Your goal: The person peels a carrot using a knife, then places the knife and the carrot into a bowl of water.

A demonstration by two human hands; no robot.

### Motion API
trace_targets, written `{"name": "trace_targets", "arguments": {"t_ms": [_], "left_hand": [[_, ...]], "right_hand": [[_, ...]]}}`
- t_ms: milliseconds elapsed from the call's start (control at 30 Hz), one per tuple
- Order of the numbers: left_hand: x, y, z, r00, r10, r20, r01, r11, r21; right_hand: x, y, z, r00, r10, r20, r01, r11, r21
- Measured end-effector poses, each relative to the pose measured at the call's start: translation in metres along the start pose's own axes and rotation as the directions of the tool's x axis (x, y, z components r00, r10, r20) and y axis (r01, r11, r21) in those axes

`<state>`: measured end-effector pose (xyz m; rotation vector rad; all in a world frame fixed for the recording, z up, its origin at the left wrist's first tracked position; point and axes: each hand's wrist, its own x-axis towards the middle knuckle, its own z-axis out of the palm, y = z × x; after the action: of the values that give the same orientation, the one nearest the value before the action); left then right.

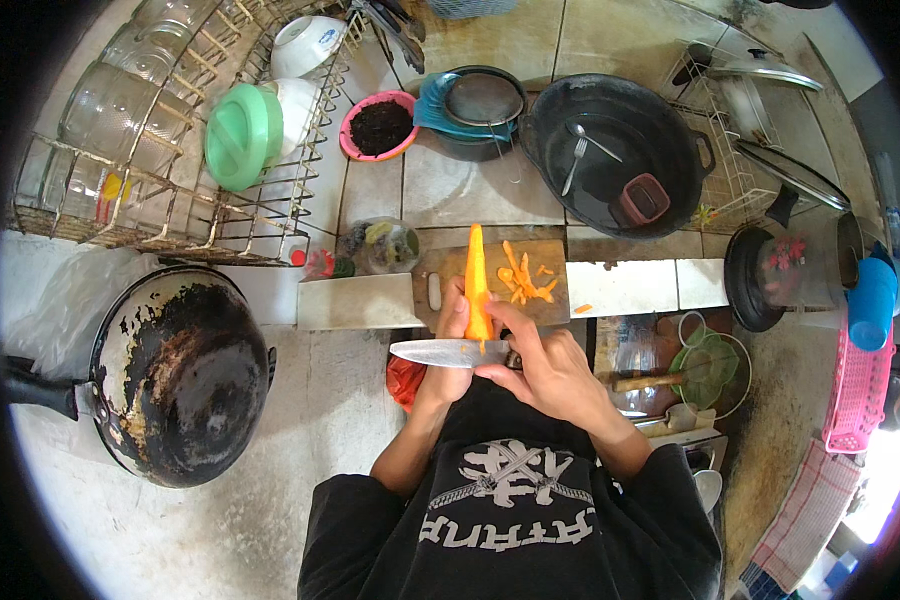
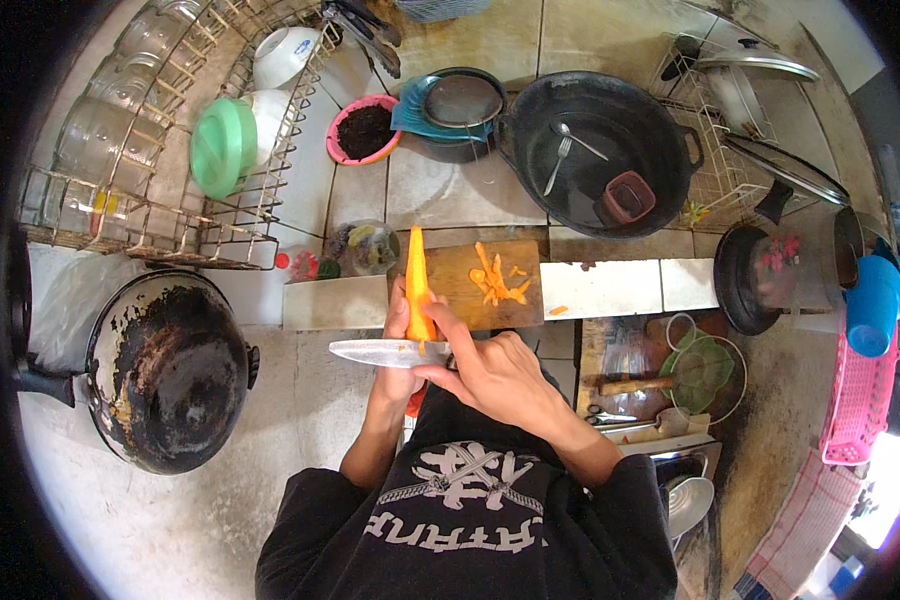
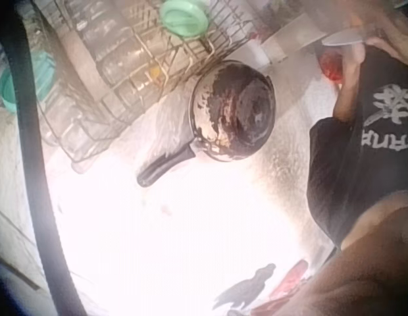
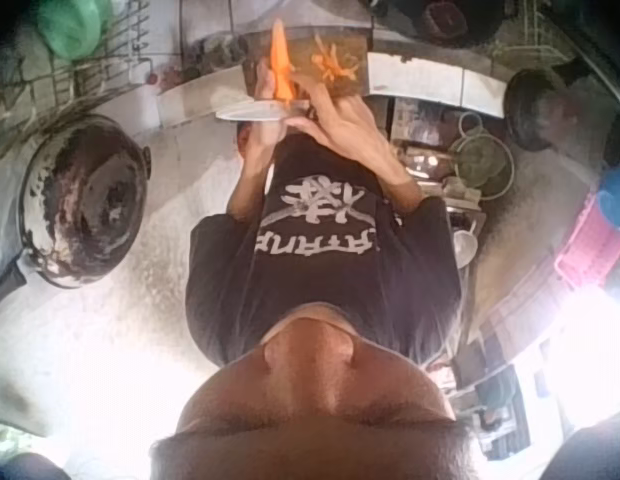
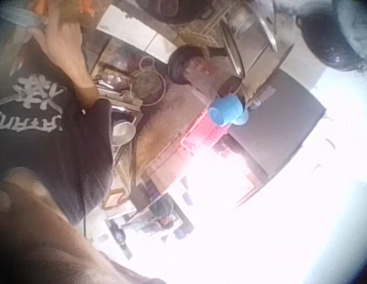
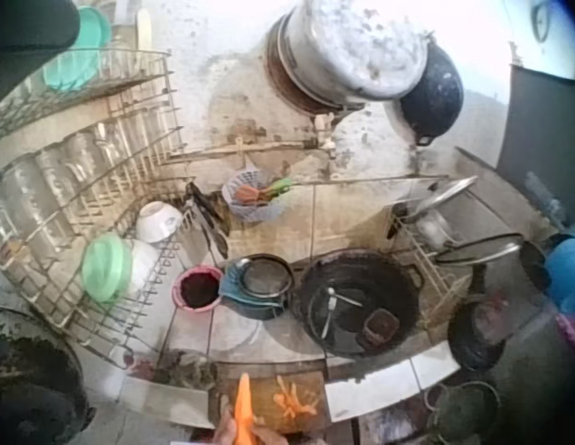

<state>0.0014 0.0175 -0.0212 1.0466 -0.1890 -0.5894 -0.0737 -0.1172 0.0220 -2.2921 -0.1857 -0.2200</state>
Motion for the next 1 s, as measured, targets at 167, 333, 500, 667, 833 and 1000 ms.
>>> {"name": "trace_targets", "arguments": {"t_ms": [167,333,500,667,833,1000], "left_hand": [[-0.001,0.0,-0.002,0.999,0.004,0.034,-0.006,0.998,0.063],[-0.004,-0.009,-0.005,0.999,0.007,0.031,-0.011,0.99,0.141],[-0.013,-0.004,-0.001,0.995,-0.069,0.066,0.055,0.979,0.198],[-0.008,0.006,0.005,0.991,-0.131,-0.002,0.13,0.981,0.146],[-0.003,0.002,-0.007,0.995,-0.072,0.063,0.068,0.996,0.065],[0.003,0.014,-0.001,0.992,-0.096,0.081,0.096,0.995,0.001]], "right_hand": [[0.002,0.005,0.004,0.997,-0.032,-0.068,0.032,0.999,0.002],[0.006,0.009,0.006,0.993,-0.013,-0.118,0.018,0.999,0.039],[0.01,0.015,-0.003,0.984,0.06,-0.165,-0.061,0.998,0.003],[0.008,0.022,-0.005,0.974,0.031,-0.223,-0.025,0.999,0.028],[0.004,0.026,-0.011,0.967,0.063,-0.248,-0.065,0.998,0.002],[0.002,0.016,-0.018,0.99,0.069,-0.124,-0.07,0.998,-0.006]]}}
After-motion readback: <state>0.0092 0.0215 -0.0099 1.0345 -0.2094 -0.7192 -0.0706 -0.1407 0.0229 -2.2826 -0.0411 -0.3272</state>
